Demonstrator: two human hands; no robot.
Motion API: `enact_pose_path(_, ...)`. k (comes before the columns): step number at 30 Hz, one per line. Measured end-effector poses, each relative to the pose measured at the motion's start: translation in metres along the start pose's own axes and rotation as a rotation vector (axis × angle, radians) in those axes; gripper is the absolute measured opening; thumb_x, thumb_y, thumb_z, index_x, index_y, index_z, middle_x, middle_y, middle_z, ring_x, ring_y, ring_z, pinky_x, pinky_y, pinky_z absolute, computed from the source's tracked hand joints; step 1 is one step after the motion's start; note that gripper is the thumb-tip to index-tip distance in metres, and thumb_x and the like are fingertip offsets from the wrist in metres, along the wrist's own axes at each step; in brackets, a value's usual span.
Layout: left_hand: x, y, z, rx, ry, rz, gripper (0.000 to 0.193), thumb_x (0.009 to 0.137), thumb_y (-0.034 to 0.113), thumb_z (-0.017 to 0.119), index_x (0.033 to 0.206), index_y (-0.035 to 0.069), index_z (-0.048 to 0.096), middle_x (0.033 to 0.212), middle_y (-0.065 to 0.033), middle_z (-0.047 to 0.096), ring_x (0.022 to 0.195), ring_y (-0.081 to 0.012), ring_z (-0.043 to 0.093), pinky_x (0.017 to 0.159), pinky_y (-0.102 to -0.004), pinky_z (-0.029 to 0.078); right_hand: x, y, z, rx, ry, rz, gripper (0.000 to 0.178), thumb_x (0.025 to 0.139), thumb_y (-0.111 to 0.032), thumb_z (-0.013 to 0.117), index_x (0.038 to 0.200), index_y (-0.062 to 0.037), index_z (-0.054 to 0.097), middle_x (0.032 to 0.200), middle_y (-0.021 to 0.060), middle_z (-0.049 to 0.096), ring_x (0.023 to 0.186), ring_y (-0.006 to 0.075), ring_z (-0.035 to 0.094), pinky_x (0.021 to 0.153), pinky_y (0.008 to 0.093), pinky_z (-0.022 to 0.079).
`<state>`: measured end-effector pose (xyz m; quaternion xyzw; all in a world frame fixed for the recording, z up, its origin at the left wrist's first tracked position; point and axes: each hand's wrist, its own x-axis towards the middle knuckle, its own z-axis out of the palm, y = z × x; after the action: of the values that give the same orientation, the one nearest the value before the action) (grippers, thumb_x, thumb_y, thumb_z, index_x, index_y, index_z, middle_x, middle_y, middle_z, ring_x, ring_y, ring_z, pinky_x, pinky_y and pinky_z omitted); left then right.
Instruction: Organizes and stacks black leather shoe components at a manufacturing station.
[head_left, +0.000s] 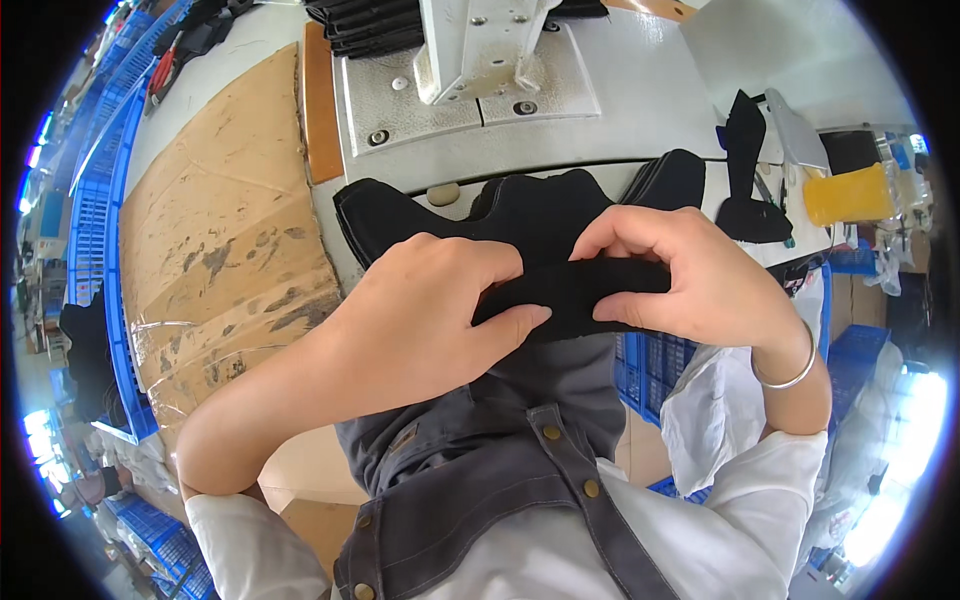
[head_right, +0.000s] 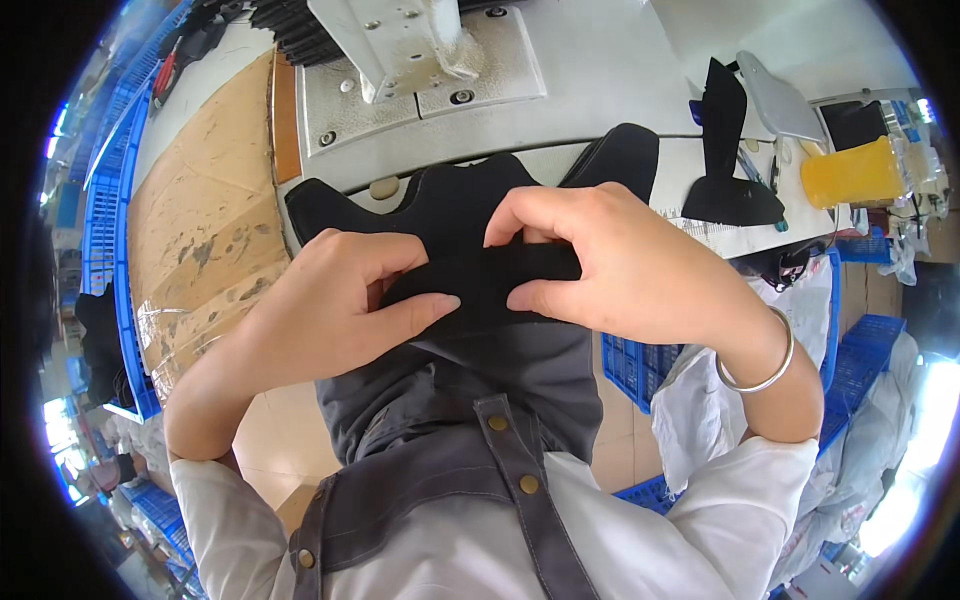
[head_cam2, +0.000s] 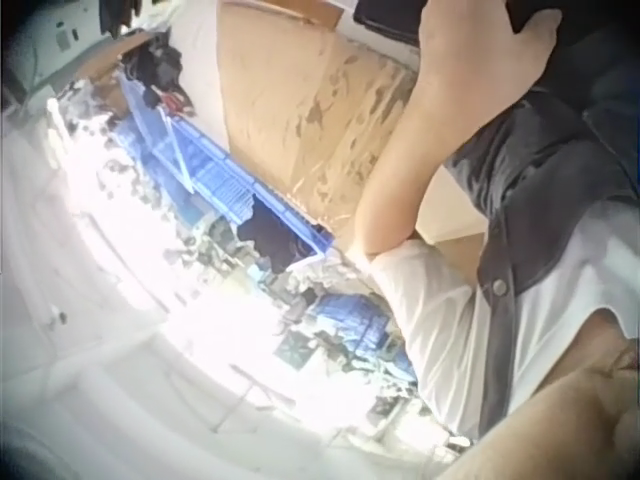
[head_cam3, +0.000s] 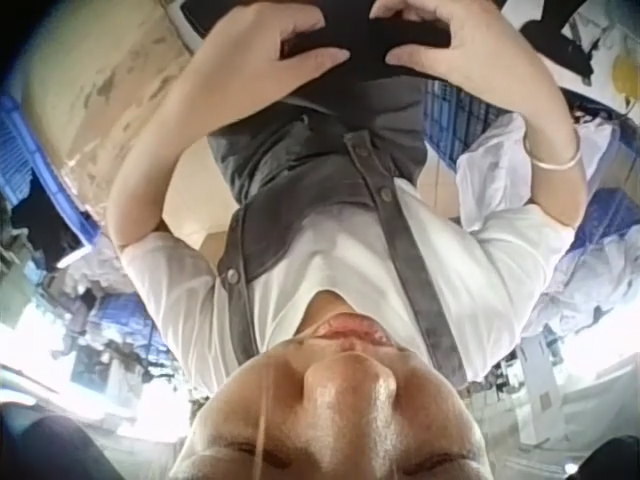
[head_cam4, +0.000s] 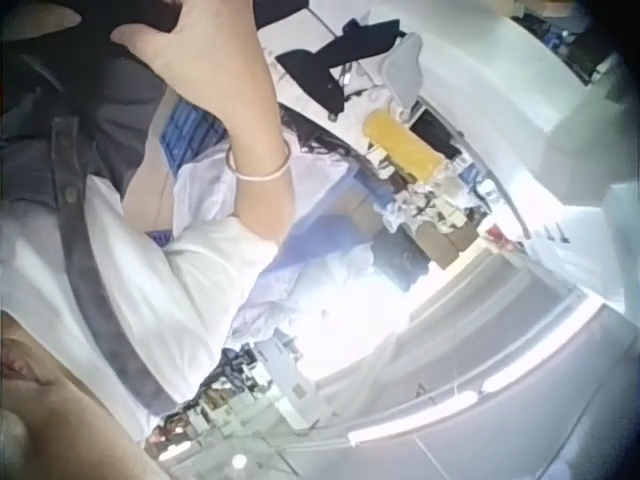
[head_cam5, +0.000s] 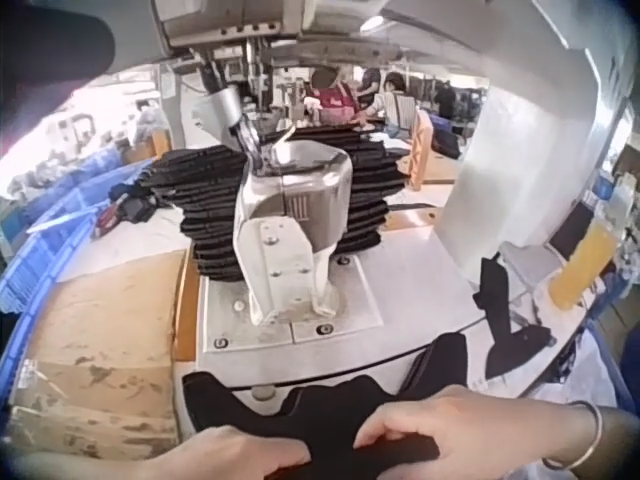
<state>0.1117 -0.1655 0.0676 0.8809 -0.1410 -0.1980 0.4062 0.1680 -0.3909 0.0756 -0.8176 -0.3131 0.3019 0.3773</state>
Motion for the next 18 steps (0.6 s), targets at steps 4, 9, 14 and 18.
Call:
enact_pose_path(4, 0.0016, -0.0050, 0.0057, 0.091, 0.057, 0.070, 0.041, 0.079, 0.024, 0.076, 0.066, -0.003, 0.047, 0.052, -0.0101, 0.038, 0.048, -0.0160, 0.029, 0.044, -0.0325, 0.029, -0.0004, 0.0095, 0.0042, -0.028, 0.018, -0.088, 0.033, 0.074, -0.008, 0.070, 0.104, -0.0002, 0.060, 0.095, 0.0167, 0.066, 0.090, 0.0357, 0.063, 0.078, 0.0376, 0.050)
enact_pose_path(9, 0.0035, -0.0070, 0.0053, 0.059, 0.081, 0.053, 0.042, 0.076, 0.025, 0.078, 0.065, -0.003, 0.048, 0.052, -0.0096, 0.038, 0.048, -0.0174, 0.028, 0.044, -0.0325, 0.030, 0.0014, 0.0106, 0.0096, -0.101, 0.077, -0.190, 0.033, 0.074, -0.008, 0.069, 0.104, -0.0002, 0.060, 0.094, 0.0172, 0.065, 0.090, 0.0376, 0.062, 0.077, 0.0394, 0.050)
enact_pose_path(14, 0.0040, -0.0059, 0.0050, 0.095, 0.082, 0.058, 0.042, 0.075, 0.024, 0.079, 0.065, -0.003, 0.048, 0.051, -0.0092, 0.038, 0.049, -0.0173, 0.028, 0.043, -0.0322, 0.029, 0.0022, 0.0109, 0.0103, -0.129, 0.084, -0.187, 0.036, 0.068, -0.002, 0.073, 0.102, 0.0007, 0.063, 0.091, 0.0132, 0.067, 0.082, 0.0290, 0.065, 0.075, 0.0333, 0.051)
enact_pose_path(18, 0.0022, -0.0055, 0.0076, 0.109, 0.088, 0.050, 0.042, 0.074, 0.024, 0.079, 0.064, -0.002, 0.049, 0.050, -0.0097, 0.038, 0.047, -0.0182, 0.028, 0.043, -0.0322, 0.029, 0.0029, 0.0067, 0.0094, -0.151, 0.060, -0.166, 0.036, 0.067, -0.002, 0.073, 0.101, 0.0008, 0.063, 0.090, 0.0133, 0.066, 0.082, 0.0298, 0.065, 0.075, 0.0335, 0.051)
